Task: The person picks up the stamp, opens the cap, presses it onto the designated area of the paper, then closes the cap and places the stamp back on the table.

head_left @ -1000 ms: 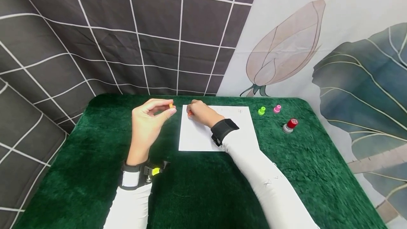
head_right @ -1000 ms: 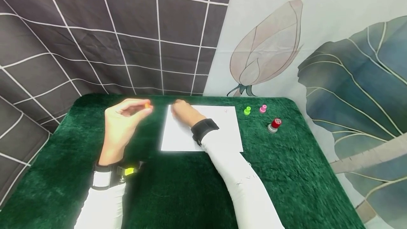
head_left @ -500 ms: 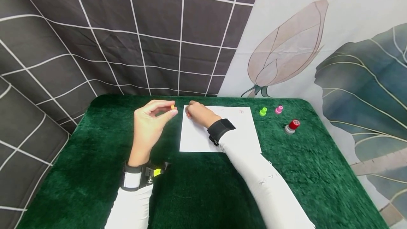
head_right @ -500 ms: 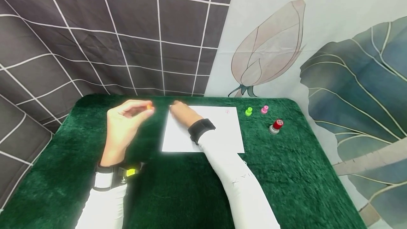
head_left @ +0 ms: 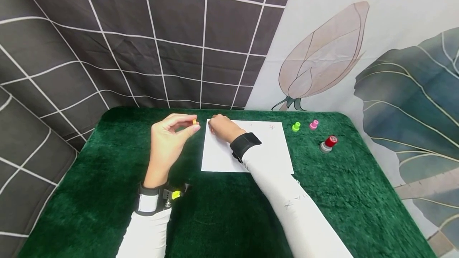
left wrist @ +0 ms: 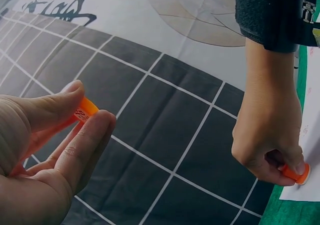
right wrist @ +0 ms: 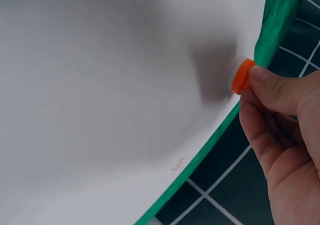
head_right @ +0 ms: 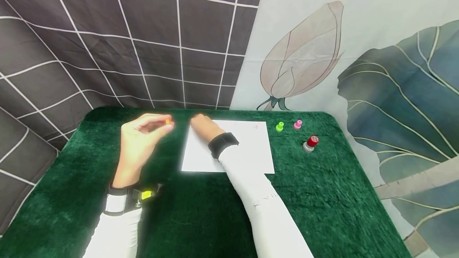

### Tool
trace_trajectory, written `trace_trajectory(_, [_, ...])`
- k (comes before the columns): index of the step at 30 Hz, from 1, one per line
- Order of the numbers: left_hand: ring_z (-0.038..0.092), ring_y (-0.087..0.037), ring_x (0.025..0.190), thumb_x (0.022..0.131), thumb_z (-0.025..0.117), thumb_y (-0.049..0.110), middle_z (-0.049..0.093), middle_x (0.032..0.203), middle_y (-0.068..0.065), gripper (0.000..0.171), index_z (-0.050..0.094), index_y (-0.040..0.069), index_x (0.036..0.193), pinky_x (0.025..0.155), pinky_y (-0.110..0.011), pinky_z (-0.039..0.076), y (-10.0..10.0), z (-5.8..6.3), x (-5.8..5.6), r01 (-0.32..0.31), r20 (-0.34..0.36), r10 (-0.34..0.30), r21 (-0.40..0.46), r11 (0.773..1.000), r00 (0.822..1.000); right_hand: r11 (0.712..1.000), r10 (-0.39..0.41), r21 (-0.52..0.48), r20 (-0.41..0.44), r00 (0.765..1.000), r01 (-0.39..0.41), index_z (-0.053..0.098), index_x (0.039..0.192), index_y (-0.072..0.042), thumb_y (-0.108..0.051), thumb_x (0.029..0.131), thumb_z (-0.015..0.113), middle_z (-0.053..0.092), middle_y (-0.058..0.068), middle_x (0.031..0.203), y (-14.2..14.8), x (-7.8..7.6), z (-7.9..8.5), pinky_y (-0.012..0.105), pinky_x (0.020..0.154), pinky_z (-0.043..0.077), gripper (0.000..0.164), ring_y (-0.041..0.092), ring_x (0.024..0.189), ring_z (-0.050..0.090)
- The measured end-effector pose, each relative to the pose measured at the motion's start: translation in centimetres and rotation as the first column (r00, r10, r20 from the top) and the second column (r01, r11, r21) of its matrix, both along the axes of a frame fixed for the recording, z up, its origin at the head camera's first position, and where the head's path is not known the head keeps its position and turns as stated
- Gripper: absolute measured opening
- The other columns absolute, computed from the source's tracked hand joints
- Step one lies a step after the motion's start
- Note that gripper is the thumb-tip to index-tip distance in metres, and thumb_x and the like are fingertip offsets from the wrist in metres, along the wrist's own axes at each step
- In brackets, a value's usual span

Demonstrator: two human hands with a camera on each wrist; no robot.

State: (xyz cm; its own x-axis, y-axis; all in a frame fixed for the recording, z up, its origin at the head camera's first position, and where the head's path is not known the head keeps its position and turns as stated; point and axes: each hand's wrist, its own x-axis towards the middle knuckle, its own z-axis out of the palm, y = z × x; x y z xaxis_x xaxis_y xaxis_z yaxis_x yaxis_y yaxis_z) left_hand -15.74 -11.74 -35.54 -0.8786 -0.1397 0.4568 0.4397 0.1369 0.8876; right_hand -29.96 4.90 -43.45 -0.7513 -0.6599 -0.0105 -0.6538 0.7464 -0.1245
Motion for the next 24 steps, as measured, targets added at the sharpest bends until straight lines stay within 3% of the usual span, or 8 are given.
trace_trajectory(10, [0.075, -0.008, 0.092, 0.082, 0.085, 0.002, 0.078, 0.109, -0.015, 0.028, 0.080, 0.002, 0.109, 0.087, -0.022, 0.061, -0.03, -0.02, 0.00, -0.036, 0.016, 0.037, -0.031, 0.999, 0.999, 0.994, -0.035, -0.104, 0.037, 0.999, 0.039, 0.073, 0.088, -0.008, 0.005, 0.095, 0.063, 0.066, 0.004, 0.085, 0.77, -0.10, -0.25, 0.029, 0.074, 0.053, 0.018, 0.017, 0.080, 0.059])
trace_trajectory(17, [0.075, -0.006, 0.092, 0.082, 0.085, 0.002, 0.078, 0.109, -0.015, 0.027, 0.080, 0.001, 0.109, 0.085, -0.021, 0.061, -0.03, 0.00, -0.02, -0.041, 0.021, 0.041, -0.037, 0.999, 0.999, 1.000, -0.023, -0.017, -0.020, 1.000, 0.023, 0.073, 0.089, -0.008, 0.005, 0.094, 0.065, 0.071, 0.007, 0.094, 0.15, 0.02, -0.64, 0.033, 0.075, 0.059, 0.016, 0.021, 0.085, 0.068])
trace_trajectory(24, [0.075, -0.007, 0.090, 0.082, 0.085, 0.001, 0.077, 0.107, -0.016, 0.027, 0.080, 0.002, 0.108, 0.087, -0.022, 0.061, 0.16, -0.04, 0.04, -0.028, 0.020, 0.028, -0.029, 0.999, 0.999, 0.999, -0.045, 0.002, 0.028, 0.999, 0.045, 0.073, 0.094, -0.006, 0.003, 0.095, 0.065, 0.071, 0.008, 0.093, -0.11, 0.34, 0.13, 0.034, 0.080, 0.058, 0.013, 0.021, 0.085, 0.066])
